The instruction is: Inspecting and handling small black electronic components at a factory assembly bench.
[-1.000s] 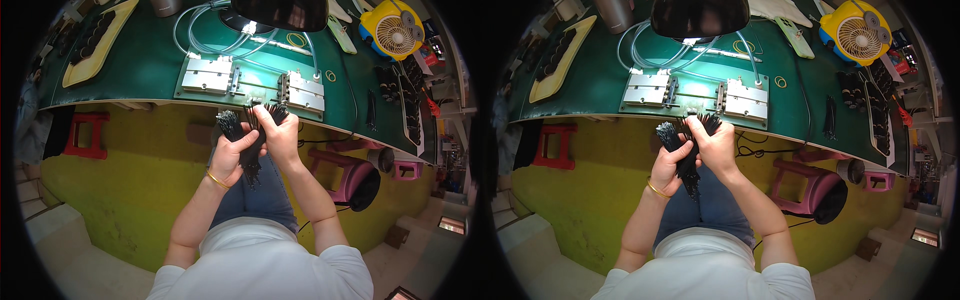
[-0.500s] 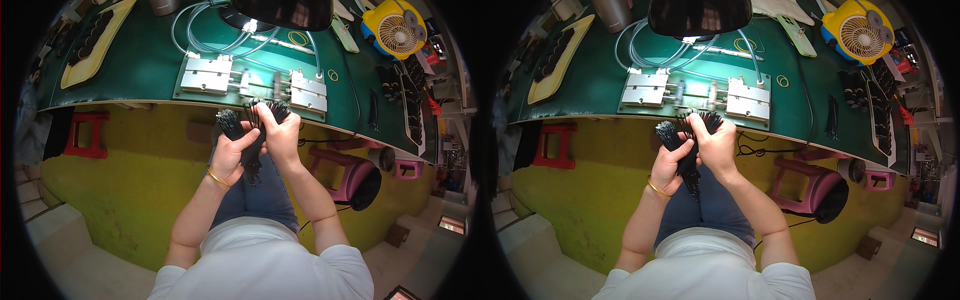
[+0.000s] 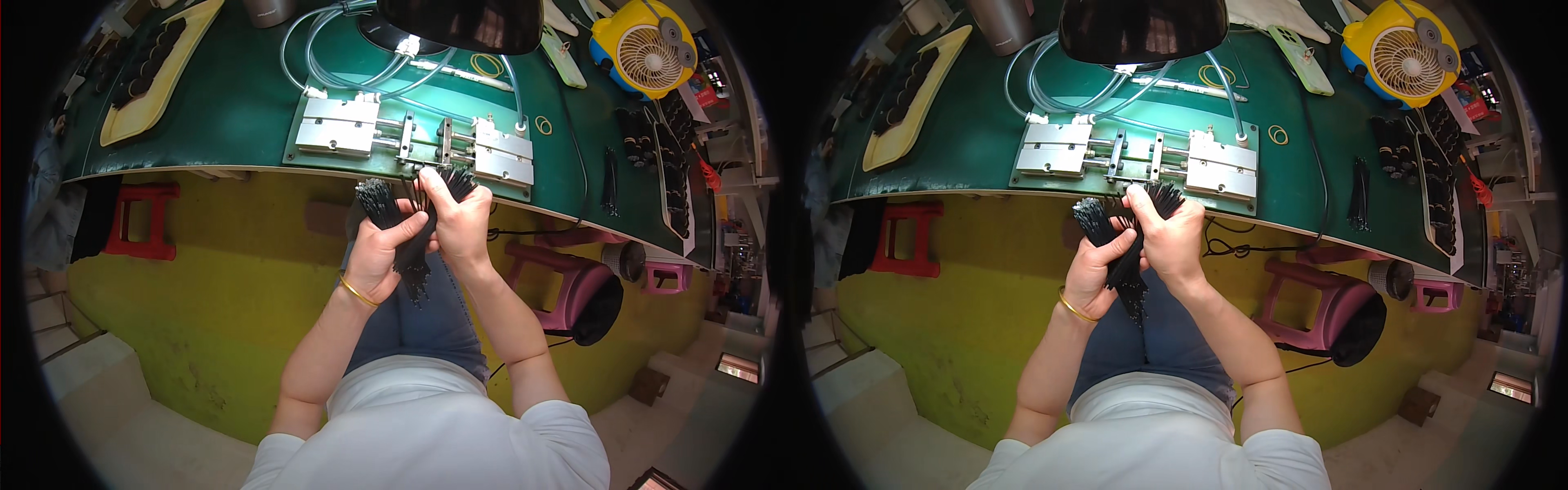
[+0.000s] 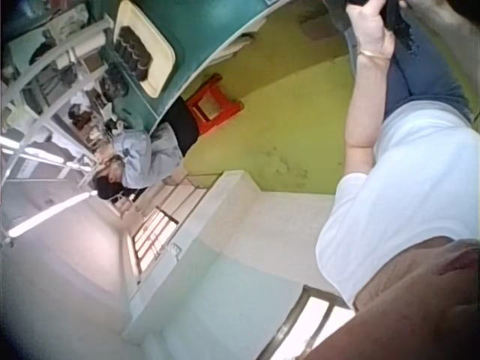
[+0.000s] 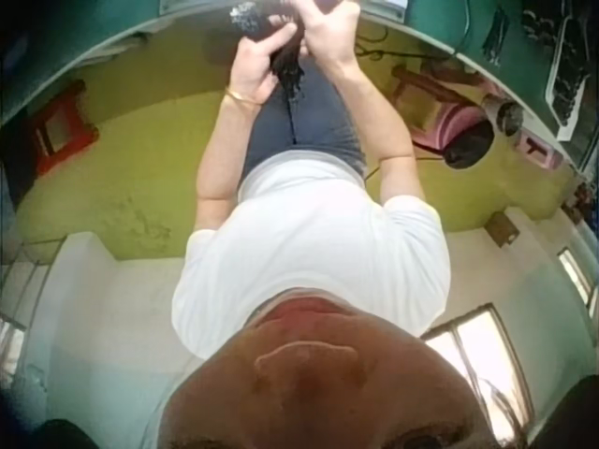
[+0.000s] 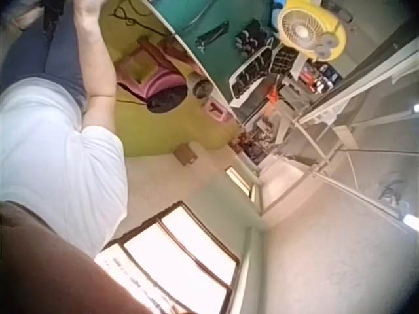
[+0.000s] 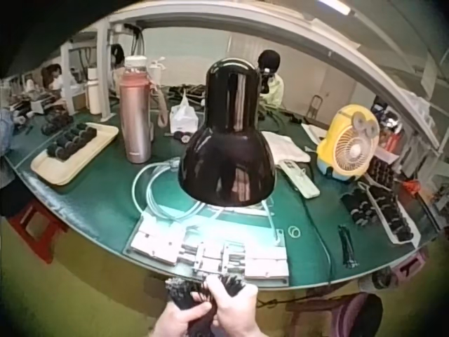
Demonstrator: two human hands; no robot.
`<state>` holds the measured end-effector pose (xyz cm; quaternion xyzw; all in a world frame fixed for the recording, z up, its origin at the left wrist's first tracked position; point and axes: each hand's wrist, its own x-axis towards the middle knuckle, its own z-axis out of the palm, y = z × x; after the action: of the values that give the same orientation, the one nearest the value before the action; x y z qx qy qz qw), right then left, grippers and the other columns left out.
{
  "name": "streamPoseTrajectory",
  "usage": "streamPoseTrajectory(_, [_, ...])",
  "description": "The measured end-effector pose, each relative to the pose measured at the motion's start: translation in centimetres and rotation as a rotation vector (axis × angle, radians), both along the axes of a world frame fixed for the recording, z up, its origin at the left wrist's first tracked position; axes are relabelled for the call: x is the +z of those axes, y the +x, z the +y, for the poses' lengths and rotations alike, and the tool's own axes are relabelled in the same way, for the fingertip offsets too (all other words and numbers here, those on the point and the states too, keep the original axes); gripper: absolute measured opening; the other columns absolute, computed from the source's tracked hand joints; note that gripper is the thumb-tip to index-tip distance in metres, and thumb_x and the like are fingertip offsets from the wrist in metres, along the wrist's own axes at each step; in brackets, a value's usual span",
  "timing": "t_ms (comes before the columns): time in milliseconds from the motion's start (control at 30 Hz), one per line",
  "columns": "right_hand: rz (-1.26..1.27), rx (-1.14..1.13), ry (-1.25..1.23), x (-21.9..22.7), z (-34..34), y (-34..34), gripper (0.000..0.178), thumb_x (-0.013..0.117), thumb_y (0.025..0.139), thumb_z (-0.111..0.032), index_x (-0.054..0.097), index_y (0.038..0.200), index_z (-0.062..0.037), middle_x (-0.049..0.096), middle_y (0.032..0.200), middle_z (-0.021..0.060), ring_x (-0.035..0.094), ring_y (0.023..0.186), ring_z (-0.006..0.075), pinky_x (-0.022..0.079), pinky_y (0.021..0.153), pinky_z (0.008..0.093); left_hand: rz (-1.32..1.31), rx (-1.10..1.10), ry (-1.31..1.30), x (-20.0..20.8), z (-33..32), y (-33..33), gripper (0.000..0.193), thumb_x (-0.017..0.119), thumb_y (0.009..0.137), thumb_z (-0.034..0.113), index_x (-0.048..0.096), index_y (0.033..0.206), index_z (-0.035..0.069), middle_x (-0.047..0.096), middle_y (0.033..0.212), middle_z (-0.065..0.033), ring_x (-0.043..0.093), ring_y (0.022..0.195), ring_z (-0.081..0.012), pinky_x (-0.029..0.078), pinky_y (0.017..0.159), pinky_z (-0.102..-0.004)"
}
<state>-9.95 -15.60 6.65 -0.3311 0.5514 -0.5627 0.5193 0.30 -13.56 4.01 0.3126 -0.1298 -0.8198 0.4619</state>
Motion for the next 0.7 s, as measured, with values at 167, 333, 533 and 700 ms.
streamPoseTrajectory(167, [0.106,0.079,-0.002,0.9,0.4,-1.2,0.027,0.058,0.082,-0.02,0.058,0.065,0.0009,0.057,0.054,0.0042,0.05,0.04,0.008,0.04,0.036,0.0212,0.021,-0.009,0.014,0.7,0.2,-0.4,0.008,0.055,0.082,0.006,0.052,0.088,0.003,0.059,0.08,-0.0067,0.06,0.067,-0.0158,0.052,0.06,-0.0278])
streamPoseTrajectory(333, [0.226,0.105,-0.195,0.0,2.5,-3.4,0.03,0.054,0.086,-0.019,0.05,0.059,-0.0051,0.049,0.053,-0.0021,0.044,0.048,0.0051,0.036,0.045,0.0209,-0.106,-0.066,0.056,-1.4,2.7,-0.1,0.004,0.048,0.087,0.01,0.046,0.088,0.007,0.056,0.079,-0.0071,0.056,0.061,-0.0152,0.049,0.056,-0.0295])
streamPoseTrajectory(533, [0.593,-0.12,-0.172,5.6,0.8,-18.3,0.035,0.057,0.082,-0.028,0.052,0.06,-0.0018,0.05,0.052,0.0006,0.047,0.05,0.0091,0.037,0.048,0.0251,-0.031,-0.204,0.154,-5.6,8.4,1.6,0.006,0.043,0.09,0.017,0.044,0.089,0.011,0.043,0.062,0.0,0.031,0.044,-0.0071,0.028,0.041,-0.0204])
streamPoseTrajectory(700, [1.3,-0.164,0.093,5.1,-3.4,-29.7,0.042,0.063,0.075,-0.039,0.057,0.068,0.0022,0.059,0.065,0.0132,0.057,0.058,0.027,0.045,0.054,0.0353,0.032,-0.24,0.327,-7.4,12.2,0.6,0.011,0.045,0.09,0.02,0.05,0.089,0.01,0.03,0.054,0.0023,0.027,0.043,-0.0069,0.026,0.041,-0.0211])
